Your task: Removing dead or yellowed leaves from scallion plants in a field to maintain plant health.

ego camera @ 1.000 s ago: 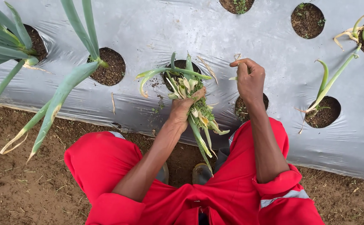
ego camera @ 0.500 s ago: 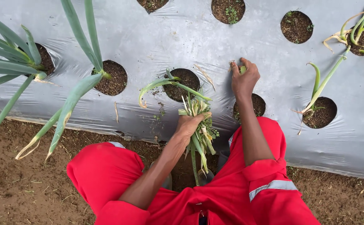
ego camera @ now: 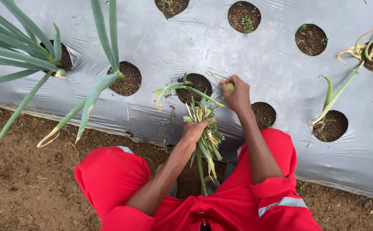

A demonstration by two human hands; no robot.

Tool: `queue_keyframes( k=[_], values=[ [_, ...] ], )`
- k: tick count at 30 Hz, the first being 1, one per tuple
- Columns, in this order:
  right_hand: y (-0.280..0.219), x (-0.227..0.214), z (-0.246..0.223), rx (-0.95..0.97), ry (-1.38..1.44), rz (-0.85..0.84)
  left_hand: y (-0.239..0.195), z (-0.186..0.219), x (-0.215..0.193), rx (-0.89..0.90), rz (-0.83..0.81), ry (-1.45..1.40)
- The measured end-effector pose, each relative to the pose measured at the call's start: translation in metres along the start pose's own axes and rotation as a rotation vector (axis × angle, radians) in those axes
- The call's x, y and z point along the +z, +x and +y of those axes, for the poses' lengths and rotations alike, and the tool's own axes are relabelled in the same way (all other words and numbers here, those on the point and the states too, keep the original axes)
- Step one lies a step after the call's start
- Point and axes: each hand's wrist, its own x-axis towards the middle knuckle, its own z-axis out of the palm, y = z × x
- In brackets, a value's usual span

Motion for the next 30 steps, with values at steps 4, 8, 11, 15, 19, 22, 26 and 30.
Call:
queue_keyframes(
  k=[4, 8, 11, 15, 19, 22, 26, 30],
  values=[
    [0.001, 0.005, -0.003, -0.032, -0.031, 0.028, -0.004, -0.013, -0.010, -0.034, 0.036, 0.010],
    [0.003, 0.006, -0.011, -0.058, -0.108, -0.034, -0.014, -0.006, -0.013, -0.053, 0.074, 0.005],
    [0.004, 0.023, 0.000, -0.076, -0.165, -0.092, -0.034, 0.011, -0.017, -0.057, 0.093, -0.033],
    [-0.006, 0.036, -0.008, -0.055, -0.267, -0.135, -0.036, 0.000, -0.017, -0.070, 0.125, -0.064],
    [-0.010, 0.032, -0.012, 0.024, -0.291, -0.189, -0.027, -0.023, -0.017, -0.072, 0.154, -0.155],
    [-0.025, 0.012, -0.043, -0.001, -0.151, -0.348, -0.018, -0.029, -0.029, -0.093, 0.181, -0.170],
    [-0.072, -0.006, -0.103, 0.041, -0.077, -0.852, -0.024, -0.008, -0.032, -0.145, 0.216, -0.274],
    [-0.093, 0.008, -0.097, -0.111, -0.010, -0.800, -0.040, 0.035, -0.041, -0.077, 0.105, -0.530]
  ],
)
